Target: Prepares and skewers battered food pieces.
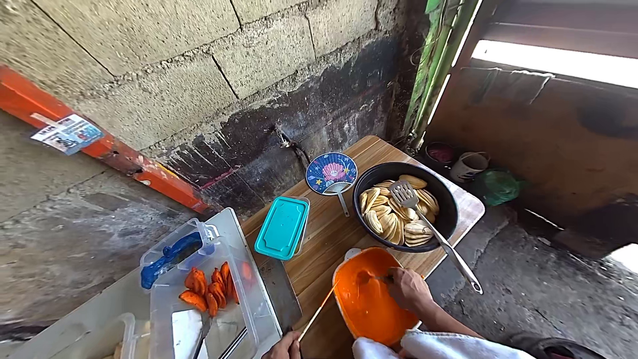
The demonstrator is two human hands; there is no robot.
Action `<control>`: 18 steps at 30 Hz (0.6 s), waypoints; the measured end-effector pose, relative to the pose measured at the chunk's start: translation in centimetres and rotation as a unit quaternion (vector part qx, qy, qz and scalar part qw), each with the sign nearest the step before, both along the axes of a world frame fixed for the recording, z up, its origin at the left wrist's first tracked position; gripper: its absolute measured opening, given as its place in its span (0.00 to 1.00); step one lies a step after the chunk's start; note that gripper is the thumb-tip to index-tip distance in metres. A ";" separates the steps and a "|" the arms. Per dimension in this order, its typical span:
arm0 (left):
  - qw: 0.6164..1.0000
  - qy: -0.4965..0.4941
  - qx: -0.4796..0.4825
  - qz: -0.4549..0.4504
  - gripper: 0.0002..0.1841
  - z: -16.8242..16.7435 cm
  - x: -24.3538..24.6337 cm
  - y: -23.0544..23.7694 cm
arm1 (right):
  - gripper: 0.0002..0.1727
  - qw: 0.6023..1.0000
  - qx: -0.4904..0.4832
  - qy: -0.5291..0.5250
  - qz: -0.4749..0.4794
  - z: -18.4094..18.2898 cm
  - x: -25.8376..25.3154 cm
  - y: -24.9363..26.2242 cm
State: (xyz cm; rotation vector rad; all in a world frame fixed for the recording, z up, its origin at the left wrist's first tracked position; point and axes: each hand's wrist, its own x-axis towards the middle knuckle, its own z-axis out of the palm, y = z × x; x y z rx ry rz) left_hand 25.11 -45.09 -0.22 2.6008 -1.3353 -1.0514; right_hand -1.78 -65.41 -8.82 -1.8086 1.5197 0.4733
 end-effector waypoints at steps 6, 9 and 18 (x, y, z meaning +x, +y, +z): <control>1.000 0.005 0.011 0.003 0.20 0.0 0.2 0.2 | 0.26 0.999 -0.015 0.010 -0.049 -0.5 -0.5 -0.3; 1.000 0.003 0.015 0.006 0.20 -0.2 0.3 0.9 | 0.26 0.999 -0.007 -0.004 -0.033 -1.3 -0.9 -0.1; 1.000 0.009 0.020 0.007 0.20 -0.3 0.1 0.4 | 0.26 0.998 -0.017 0.020 -0.060 -1.0 -0.8 -0.4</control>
